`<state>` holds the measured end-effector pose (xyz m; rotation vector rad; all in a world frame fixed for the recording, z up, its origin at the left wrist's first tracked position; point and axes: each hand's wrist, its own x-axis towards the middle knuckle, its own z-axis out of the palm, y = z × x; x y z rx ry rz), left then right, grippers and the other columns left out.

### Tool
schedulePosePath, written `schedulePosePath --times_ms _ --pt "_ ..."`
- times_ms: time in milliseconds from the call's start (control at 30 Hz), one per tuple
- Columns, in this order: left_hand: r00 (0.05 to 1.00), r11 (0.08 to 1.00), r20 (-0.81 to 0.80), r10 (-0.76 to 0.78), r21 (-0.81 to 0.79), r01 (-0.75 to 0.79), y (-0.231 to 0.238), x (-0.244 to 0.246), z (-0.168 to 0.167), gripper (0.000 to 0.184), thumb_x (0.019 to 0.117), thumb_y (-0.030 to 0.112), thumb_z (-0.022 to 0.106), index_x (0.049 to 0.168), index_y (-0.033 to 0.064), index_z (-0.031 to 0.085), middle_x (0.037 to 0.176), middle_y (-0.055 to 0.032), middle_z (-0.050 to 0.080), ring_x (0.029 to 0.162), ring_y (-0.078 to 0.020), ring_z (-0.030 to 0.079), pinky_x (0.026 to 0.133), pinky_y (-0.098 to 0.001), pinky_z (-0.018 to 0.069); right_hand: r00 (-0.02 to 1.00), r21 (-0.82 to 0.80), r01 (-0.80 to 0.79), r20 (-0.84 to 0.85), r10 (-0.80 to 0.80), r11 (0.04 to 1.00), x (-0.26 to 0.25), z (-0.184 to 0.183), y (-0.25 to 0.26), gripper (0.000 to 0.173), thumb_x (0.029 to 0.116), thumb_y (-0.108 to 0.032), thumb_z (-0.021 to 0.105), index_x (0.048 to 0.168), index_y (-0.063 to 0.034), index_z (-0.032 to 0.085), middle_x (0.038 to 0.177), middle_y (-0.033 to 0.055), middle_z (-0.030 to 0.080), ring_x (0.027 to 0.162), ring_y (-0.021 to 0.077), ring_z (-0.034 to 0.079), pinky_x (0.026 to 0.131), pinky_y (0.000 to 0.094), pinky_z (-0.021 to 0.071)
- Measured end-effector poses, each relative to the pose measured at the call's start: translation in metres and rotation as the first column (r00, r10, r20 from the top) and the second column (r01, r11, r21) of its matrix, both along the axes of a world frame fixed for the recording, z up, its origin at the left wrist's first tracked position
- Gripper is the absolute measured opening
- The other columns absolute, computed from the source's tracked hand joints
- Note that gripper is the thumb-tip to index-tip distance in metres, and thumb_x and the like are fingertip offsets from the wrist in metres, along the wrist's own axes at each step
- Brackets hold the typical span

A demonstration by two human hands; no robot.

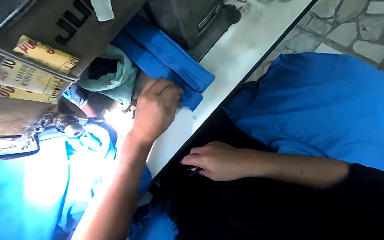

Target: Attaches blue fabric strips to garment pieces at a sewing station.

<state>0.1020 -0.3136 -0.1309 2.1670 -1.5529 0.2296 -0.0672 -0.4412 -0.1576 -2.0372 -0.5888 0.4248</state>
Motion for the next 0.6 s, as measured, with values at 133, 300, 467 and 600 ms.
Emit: schedulePosePath --times_ms 133,300,467,600 --pt "0.993 0.999 -0.112 0.024 -0.035 -0.028 0.0 0.004 0.004 0.016 0.0946 0.006 0.062 0.089 -0.002 0.075 0.095 -0.0179 0.073 0.097 -0.0287 0.067 0.09 -0.035 0.0505 0.999 0.014 0.022 0.036 -0.023 1.0 0.003 0.002 -0.005 0.027 0.0993 -0.004 0.057 0.124 0.0025 0.068 0.099 0.0227 0.069 0.09 0.0385 0.069 0.077 0.0509 0.0539" --pt "0.868 0.965 -0.455 0.201 -0.059 -0.254 0.002 0.003 0.012 0.019 0.1002 0.01 0.057 0.102 -0.0033 0.071 0.095 -0.0051 0.07 0.087 0.0029 0.063 0.081 -0.0139 0.0505 0.945 0.092 0.145 0.283 -0.165 0.985 0.005 0.007 -0.015 0.022 0.0938 -0.005 0.062 0.112 0.0004 0.074 0.087 0.0152 0.07 0.076 0.0286 0.07 0.064 0.0417 0.0555" --pt "0.777 0.813 -0.606 0.171 -0.358 -0.459 0.003 -0.003 0.014 0.008 0.0983 0.006 0.058 0.105 0.0056 0.061 0.089 0.0137 0.067 0.082 0.0062 0.064 0.078 -0.0172 0.0556 0.786 -0.059 0.286 0.585 -0.199 0.956 0.038 0.037 -0.031 0.016 0.0868 -0.005 0.066 0.1 -0.0047 0.075 0.087 0.0109 0.065 0.059 0.0236 0.063 0.046 0.0378 0.0506" --pt "0.914 0.745 -0.379 0.142 -0.568 -0.351 0.012 -0.011 0.025 0.01 0.0958 -0.001 0.058 0.105 -0.0001 0.064 0.104 0.005 0.07 0.099 0.001 0.064 0.089 -0.0213 0.0536 0.877 -0.373 0.291 0.471 -0.09 0.881 0.108 0.074 -0.031 0.017 0.0987 -0.002 0.054 0.105 0.0031 0.07 0.117 0.0225 0.063 0.082 0.0388 0.068 0.066 0.0531 0.0542"
